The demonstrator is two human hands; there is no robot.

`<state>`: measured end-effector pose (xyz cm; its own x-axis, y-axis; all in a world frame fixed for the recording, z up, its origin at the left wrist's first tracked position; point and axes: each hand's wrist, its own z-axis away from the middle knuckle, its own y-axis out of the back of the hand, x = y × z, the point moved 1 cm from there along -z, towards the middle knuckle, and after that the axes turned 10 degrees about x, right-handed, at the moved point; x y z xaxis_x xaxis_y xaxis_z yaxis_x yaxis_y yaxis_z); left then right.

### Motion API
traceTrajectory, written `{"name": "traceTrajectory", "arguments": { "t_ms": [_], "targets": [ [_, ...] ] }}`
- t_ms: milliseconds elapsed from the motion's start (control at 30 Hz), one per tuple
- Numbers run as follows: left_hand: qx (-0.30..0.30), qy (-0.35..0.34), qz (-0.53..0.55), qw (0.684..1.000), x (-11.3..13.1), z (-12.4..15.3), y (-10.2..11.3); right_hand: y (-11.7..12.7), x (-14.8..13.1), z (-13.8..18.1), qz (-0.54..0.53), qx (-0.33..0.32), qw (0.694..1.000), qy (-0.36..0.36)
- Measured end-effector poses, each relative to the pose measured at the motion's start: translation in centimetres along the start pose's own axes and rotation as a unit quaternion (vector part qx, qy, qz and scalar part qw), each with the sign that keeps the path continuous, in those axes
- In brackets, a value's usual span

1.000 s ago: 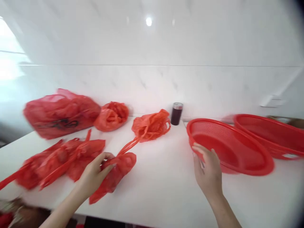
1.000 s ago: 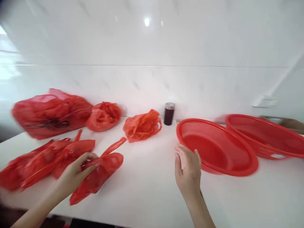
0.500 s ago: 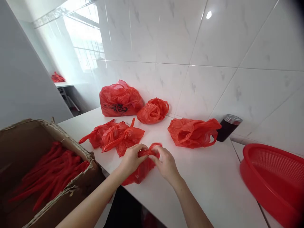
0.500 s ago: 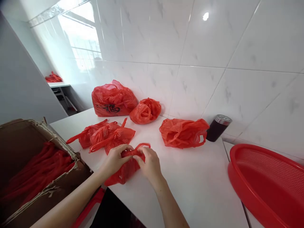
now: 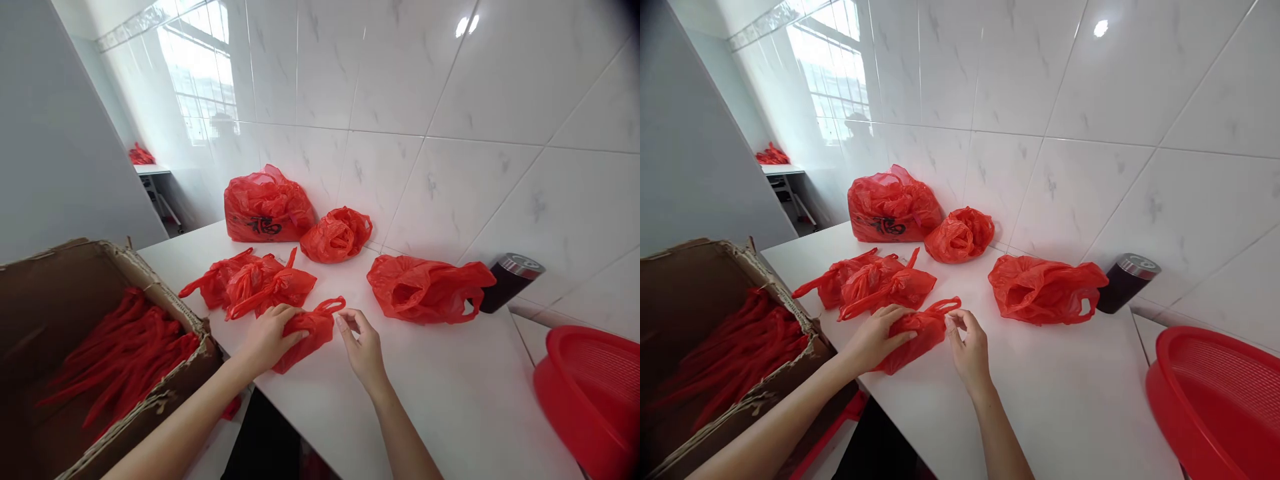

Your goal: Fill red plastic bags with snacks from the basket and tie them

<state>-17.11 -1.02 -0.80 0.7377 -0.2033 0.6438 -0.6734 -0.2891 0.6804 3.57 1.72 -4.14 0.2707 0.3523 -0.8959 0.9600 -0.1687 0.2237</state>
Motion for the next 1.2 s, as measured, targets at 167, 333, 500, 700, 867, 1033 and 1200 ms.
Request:
{"name": "traceTrajectory", "arguments": {
  "t_ms": [167, 333, 500, 700, 867, 1033, 1200],
  "targets": [
    [-0.035, 0.0, -0.089, 0.995, 1.6, -0.1, -0.2, -1.1, 2.9, 1.5, 0.012, -0.023, 0.999, -0.028],
    [-0.038, 0.012, -0.161, 0.986, 1.2, -2.4, -0.4, -1.7, 4.7, 2.1, 0.028, -0.044, 0.998, -0.023],
    [-0.038, 0.023, -0.193, 0.98, -0.4, -6.1, 0.4, -1.5, 5.0, 2.1, 0.045, -0.052, 0.997, -0.024],
    [-0.037, 0.094, -0.252, 0.963, -2.2, -8.1, -0.4, -1.4, 5.6, 2.1, 0.057, -0.055, 0.997, -0.021],
    [-0.08, 0.056, -0.218, 0.971, -2.1, -7.7, -1.5, -1.2, 5.5, 1.9, 0.077, -0.065, 0.995, -0.019],
    [-0.092, 0.025, -0.165, 0.982, -0.9, -8.1, -0.7, -0.9, 5.2, 2.0, 0.099, -0.057, 0.993, -0.01],
    [-0.128, 0.004, -0.064, 0.99, 1.6, -8.0, 4.3, -0.8, 5.6, 2.0, 0.127, -0.067, 0.989, -0.033]
  ]
}}
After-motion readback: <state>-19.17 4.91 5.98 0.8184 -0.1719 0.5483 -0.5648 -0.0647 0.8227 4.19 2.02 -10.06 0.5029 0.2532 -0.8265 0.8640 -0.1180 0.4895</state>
